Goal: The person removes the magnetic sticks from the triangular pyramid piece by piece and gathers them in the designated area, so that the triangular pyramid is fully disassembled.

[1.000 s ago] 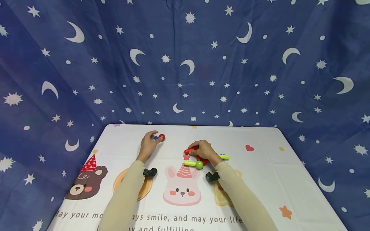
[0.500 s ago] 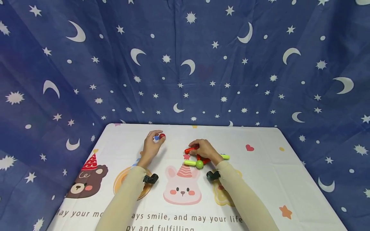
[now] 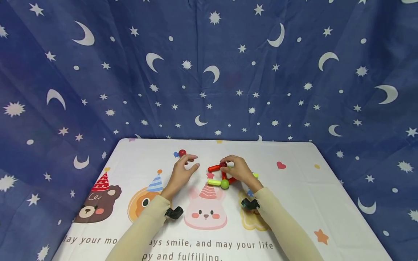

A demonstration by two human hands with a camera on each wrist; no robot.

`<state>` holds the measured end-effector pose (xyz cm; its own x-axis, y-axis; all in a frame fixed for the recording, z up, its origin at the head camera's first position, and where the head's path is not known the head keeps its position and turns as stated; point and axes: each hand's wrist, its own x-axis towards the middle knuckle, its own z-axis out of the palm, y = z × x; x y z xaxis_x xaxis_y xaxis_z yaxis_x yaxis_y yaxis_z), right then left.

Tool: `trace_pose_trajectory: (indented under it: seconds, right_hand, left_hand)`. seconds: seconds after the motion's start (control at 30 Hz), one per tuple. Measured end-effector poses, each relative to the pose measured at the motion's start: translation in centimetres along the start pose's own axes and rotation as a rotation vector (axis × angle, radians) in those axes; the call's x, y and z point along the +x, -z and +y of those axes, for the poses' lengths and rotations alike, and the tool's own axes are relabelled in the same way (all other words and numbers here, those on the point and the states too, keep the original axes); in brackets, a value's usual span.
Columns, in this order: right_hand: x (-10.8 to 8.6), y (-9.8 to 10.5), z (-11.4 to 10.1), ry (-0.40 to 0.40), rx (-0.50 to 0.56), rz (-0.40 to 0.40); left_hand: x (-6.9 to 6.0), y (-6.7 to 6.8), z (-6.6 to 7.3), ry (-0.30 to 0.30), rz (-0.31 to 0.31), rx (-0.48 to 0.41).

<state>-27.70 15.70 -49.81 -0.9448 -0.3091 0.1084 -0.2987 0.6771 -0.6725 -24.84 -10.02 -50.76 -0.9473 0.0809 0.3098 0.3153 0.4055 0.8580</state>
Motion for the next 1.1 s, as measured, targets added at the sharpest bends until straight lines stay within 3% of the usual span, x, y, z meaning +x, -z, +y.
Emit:
trace_pose_trajectory:
  seconds: [0.4,0.67,0.87,1.1]
  right_hand:
    - [-3.0,0.4,-0.3,0.023,-0.018,0.060]
    - [-4.9,0.1,0.3,0.024,-0.016,0.054]
    - [-5.3,-0.2,0.4,0.031,-0.047,0.057]
    - [-5.6,-0.6,0.5,0.058,-0.085,0.045]
  left_hand:
    - [-1.6,-1.8,1.5,0.069,-0.079,-0.023]
    - [-2.0,-3.2,1.5,0.068,-0.172,0.003]
    - [-2.1,-4.0,1.3,0.101,-0.254,-0.030]
    - [-2.3,-4.5,0.5,0.108,-0.343,0.014]
